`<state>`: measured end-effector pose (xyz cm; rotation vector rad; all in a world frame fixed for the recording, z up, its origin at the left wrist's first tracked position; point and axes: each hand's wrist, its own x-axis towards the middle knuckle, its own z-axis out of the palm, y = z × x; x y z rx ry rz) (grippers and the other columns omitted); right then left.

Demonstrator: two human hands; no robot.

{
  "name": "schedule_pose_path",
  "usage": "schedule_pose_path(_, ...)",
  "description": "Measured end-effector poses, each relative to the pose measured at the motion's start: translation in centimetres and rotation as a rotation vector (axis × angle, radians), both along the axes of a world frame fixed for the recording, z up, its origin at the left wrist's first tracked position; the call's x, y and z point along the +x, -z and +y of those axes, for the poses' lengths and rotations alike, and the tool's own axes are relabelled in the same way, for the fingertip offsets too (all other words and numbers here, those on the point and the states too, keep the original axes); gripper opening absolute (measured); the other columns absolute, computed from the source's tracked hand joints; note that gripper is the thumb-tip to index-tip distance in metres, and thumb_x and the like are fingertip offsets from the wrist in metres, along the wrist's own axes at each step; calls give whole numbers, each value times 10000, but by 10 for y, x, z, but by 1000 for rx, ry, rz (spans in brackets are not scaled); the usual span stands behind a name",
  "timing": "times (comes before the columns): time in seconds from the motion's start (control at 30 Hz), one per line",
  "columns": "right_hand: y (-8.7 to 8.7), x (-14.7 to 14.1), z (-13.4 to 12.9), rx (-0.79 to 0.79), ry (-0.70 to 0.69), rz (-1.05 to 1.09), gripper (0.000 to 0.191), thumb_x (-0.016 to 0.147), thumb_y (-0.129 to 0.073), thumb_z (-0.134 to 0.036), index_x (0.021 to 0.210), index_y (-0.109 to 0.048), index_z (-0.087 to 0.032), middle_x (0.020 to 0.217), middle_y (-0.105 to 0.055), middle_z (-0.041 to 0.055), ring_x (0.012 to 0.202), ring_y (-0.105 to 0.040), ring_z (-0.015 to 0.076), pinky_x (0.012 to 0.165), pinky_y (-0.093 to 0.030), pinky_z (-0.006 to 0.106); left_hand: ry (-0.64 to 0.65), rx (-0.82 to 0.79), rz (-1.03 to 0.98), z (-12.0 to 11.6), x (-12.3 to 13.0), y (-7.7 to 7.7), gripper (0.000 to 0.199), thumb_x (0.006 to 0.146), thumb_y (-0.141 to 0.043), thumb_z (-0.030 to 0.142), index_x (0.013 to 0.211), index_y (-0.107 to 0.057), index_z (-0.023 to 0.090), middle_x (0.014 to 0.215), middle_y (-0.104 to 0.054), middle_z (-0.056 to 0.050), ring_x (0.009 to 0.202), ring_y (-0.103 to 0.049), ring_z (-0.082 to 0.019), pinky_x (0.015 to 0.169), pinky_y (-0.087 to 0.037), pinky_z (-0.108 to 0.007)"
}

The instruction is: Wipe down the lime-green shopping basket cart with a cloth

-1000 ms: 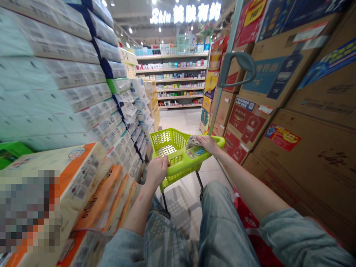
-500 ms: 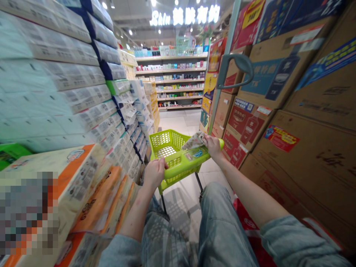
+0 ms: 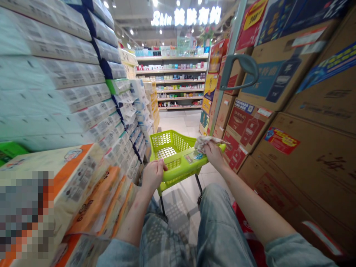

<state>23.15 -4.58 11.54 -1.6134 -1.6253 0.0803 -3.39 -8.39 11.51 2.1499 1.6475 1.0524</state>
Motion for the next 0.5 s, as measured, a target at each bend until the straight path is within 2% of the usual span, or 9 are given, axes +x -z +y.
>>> schedule_pose_path(0.1,-10,-1,2,-137,-76,-91,312,834,-363,-283,871,-656,-183,861,-686,75,819,-606,205,729,-423,276,-13,6,-7,0,1,0,585,909,-227,397,551,-639,188,625,-638,-31,639,-575,-146,596,-365,-262)
schedule_pose_path(0.23,-17,-1,12,-244,-214,-86,361,862,-376,-386,780,-659,-178,756,-675,42,698,-590,166,649,-412,244,-9,11,-19,0,1,0,584,908,-230,402,543,-632,188,623,-635,-31,639,-573,-146,597,-365,-264)
schedule_pose_path(0.33,-18,-1,22,-248,-349,-118,371,861,-408,-423,823,-677,-170,775,-677,37,724,-587,160,679,-411,240,-6,19,-25,0,1,1,581,910,-233,397,544,-634,191,620,-636,-28,644,-577,-145,602,-370,-262)
schedule_pose_path(0.5,-24,-6,40,-354,-500,-139,393,889,-362,-355,919,-700,-158,824,-695,28,761,-600,157,729,-416,238,-11,28,-27,0,1,3,585,913,-230,401,546,-635,192,617,-633,-23,652,-580,-144,606,-373,-262)
